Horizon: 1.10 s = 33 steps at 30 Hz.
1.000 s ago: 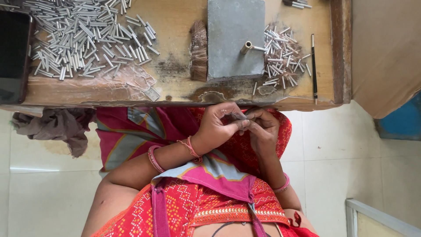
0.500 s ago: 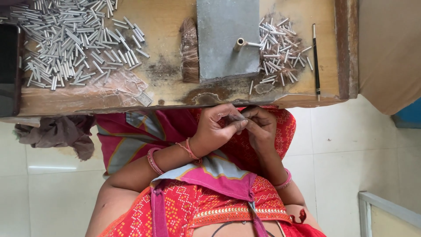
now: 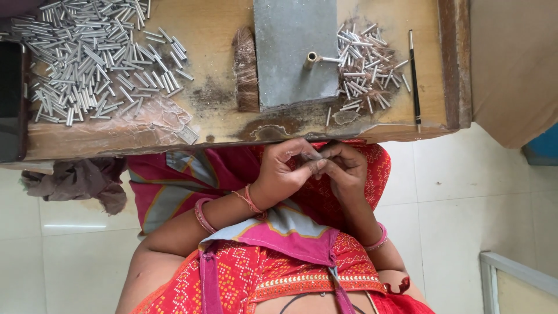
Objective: The person sits at a workbench covered with many small silver cylindrical parts and works on them one at a time, holding each piece in the lap area and manipulating it between the fingers of both hands before returning it to the bench. A stone slab with a brass fitting and a pen-like tool rest on the bench.
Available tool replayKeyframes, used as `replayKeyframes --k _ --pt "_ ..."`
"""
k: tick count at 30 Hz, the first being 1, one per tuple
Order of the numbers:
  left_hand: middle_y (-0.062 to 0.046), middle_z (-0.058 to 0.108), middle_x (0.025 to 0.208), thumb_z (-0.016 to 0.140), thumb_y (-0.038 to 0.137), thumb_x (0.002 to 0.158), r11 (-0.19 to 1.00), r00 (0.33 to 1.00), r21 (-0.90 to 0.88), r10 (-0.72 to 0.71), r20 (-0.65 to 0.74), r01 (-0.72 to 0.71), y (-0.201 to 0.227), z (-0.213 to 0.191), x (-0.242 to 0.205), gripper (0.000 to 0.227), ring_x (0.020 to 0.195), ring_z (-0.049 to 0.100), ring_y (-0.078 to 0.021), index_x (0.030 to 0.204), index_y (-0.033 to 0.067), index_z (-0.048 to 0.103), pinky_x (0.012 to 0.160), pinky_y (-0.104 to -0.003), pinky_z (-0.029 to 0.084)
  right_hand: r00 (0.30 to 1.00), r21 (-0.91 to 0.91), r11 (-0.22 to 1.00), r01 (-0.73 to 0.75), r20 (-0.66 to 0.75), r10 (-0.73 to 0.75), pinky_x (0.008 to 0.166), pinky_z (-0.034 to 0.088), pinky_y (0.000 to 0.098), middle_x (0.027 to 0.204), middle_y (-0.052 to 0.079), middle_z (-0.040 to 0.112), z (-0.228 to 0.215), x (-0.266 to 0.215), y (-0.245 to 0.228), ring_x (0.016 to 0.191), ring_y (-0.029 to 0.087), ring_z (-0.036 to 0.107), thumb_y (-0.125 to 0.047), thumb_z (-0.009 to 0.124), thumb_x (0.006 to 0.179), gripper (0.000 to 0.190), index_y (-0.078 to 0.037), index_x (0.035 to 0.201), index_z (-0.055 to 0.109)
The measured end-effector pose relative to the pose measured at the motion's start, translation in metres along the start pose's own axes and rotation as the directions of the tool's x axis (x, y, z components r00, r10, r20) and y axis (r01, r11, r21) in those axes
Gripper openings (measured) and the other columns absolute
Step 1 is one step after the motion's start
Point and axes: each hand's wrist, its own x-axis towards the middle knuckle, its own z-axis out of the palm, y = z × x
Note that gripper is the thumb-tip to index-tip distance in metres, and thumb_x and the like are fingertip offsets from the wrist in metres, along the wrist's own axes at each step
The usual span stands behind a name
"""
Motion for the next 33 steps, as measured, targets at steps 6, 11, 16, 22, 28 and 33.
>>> replayKeyframes --k 6,11,16,22,28,33 --pt "-0.002 0.071 0.085 0.074 -0.002 0.093 1.000 0.999 -0.025 0.003 0.045 -0.002 0.000 -0.002 0.003 0.010 0.080 0.064 -0.0051 0.092 0.0016 0.065 0.072 -0.023 0.053 0.996 -0.152 0.987 0.046 -0.071 -0.058 0.066 0.054 0.0259 0.094 0.010 0.070 0.014 -0.004 -0.016 0.074 0.013 0.065 0.002 0.069 0.097 0.007 0.004 0.102 0.065" --pt "-0.001 0.070 0.087 0.075 0.002 0.094 0.999 0.997 -0.030 0.022 0.080 -0.019 0.013 0.004 0.003 0.010 0.082 0.064 -0.0054 0.094 0.0021 0.065 0.075 -0.023 0.054 0.990 -0.237 0.969 0.071 -0.102 -0.098 0.065 0.054 0.0256 0.090 0.008 0.069 0.023 -0.011 -0.035 0.073 0.011 0.063 0.002 0.070 0.096 0.005 0.004 0.100 0.066" --pt "-0.003 0.068 0.085 0.075 0.006 0.093 0.996 0.996 0.061 0.061 0.072 -0.066 0.022 0.007 -0.001 0.011 0.082 0.061 -0.0061 0.096 0.0019 0.065 0.075 -0.025 0.053 0.986 -0.246 0.967 0.066 -0.132 -0.100 0.065 0.054 0.0252 0.089 0.007 0.069 0.029 -0.019 -0.045 0.074 0.011 0.064 0.003 0.069 0.096 0.003 0.003 0.098 0.068" --pt "-0.007 0.069 0.084 0.073 0.007 0.094 0.968 0.985 0.185 0.163 0.049 -0.170 0.035 0.007 -0.002 0.008 0.080 0.063 -0.0092 0.094 0.0016 0.067 0.074 -0.026 0.053 0.982 -0.309 0.943 0.125 -0.097 -0.162 0.067 0.056 0.0246 0.098 0.008 0.066 0.028 -0.024 -0.044 0.082 0.012 0.065 0.007 0.066 0.096 0.008 0.003 0.103 0.067" --pt "-0.009 0.068 0.083 0.078 0.014 0.088 0.951 0.989 0.278 0.113 0.097 -0.136 0.046 0.007 -0.002 0.017 0.074 0.066 -0.0150 0.094 0.0022 0.067 0.069 -0.029 0.053 0.968 -0.275 0.933 0.231 -0.034 -0.250 0.072 0.056 0.0245 0.101 0.009 0.068 0.030 -0.025 -0.050 0.081 0.012 0.064 0.006 0.063 0.096 0.011 0.002 0.105 0.064" --pt "-0.013 0.070 0.085 0.079 0.013 0.085 0.909 0.974 0.349 0.207 0.092 -0.227 0.034 0.007 -0.002 0.017 0.078 0.069 -0.0238 0.091 0.0017 0.068 0.071 -0.033 0.054 0.968 -0.376 0.904 0.202 -0.065 -0.243 0.070 0.052 0.0237 0.098 0.010 0.067 0.036 -0.026 -0.056 0.078 0.012 0.062 0.009 0.066 0.098 0.006 0.007 0.103 0.067"
